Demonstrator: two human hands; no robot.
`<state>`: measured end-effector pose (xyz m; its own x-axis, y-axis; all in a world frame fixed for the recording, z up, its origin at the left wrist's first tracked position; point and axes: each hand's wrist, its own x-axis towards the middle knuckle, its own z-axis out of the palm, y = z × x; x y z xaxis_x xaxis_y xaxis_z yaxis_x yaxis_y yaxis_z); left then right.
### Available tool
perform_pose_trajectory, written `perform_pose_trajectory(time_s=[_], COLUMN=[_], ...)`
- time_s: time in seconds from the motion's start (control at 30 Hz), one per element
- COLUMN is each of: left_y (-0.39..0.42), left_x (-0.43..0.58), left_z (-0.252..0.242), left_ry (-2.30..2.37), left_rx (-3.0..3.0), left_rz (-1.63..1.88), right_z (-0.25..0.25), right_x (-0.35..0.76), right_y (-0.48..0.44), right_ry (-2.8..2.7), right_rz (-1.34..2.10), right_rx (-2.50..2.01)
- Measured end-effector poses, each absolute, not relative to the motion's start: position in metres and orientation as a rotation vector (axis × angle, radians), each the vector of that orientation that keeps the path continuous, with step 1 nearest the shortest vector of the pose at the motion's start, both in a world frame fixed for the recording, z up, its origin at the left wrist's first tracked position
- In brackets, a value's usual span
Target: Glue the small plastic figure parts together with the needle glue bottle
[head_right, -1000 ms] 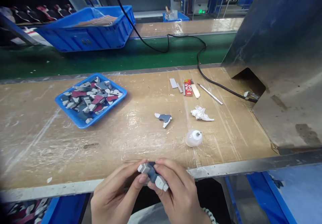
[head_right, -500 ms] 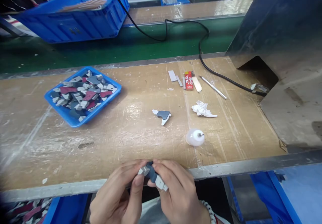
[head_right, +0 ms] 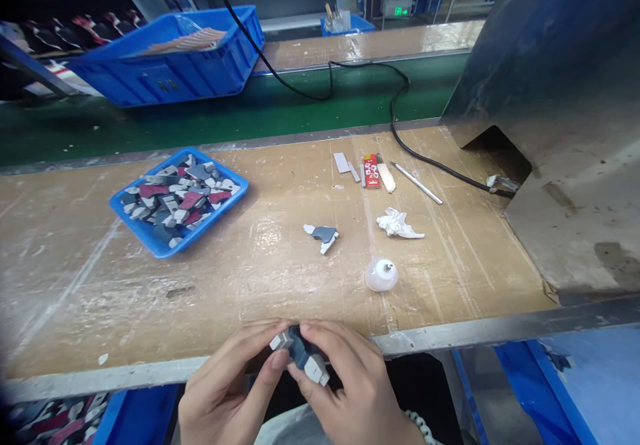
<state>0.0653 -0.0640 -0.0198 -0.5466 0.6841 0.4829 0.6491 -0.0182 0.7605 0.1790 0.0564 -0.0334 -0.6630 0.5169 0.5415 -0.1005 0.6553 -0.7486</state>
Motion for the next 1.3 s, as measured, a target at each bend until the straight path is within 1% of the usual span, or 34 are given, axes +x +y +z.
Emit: perform_pose_trajectory(time_s=[0.13,0.3,0.67,0.83,0.97,1.03,1.13,1.2,1.3], left_y=[-0.061,-0.057,-0.056,-0.057,-0.058,-0.058,-0.057,-0.054,-0.05], left_x=[0.065,0.062,0.069,0.066,0.063,0.059,0.052,0.048,0.047], left_z=[-0.015,-0.018,-0.024,-0.025,-0.031,-0.033,-0.03,-0.025,-0.017], left_ry=[2.206,2.23,2.37,2.351,2.359,2.362,2.328,2.292,2.272], left_rx=[1.554,1.472,1.288,1.439,1.608,1.686,1.792,1.818,1.785], left_rz=[1.595,1.498,1.487,1.451,1.444,1.443,1.418,1.356,1.24], right_z=[-0.032,-0.039,-0.046,-0.045,-0.041,-0.043,-0.048,-0.05,-0.046], right_x=[0.179,0.177,0.178,0.179,0.193,0.205,0.22,0.222,0.21], right_y=[0.055,0.052,0.045,0.046,0.051,0.058,0.079,0.096,0.118], right_ry=[-2.097,-2.108,-2.128,-2.175,-2.181,-2.092,-1.902,-1.888,-2.031], right_rz=[0.929,0.856,0.803,0.786,0.878,0.884,0.823,0.852,0.978], right_rx=[-0.307,-0.26,-0.266,-0.28,-0.296,-0.415,-0.795,-0.983,-1.019])
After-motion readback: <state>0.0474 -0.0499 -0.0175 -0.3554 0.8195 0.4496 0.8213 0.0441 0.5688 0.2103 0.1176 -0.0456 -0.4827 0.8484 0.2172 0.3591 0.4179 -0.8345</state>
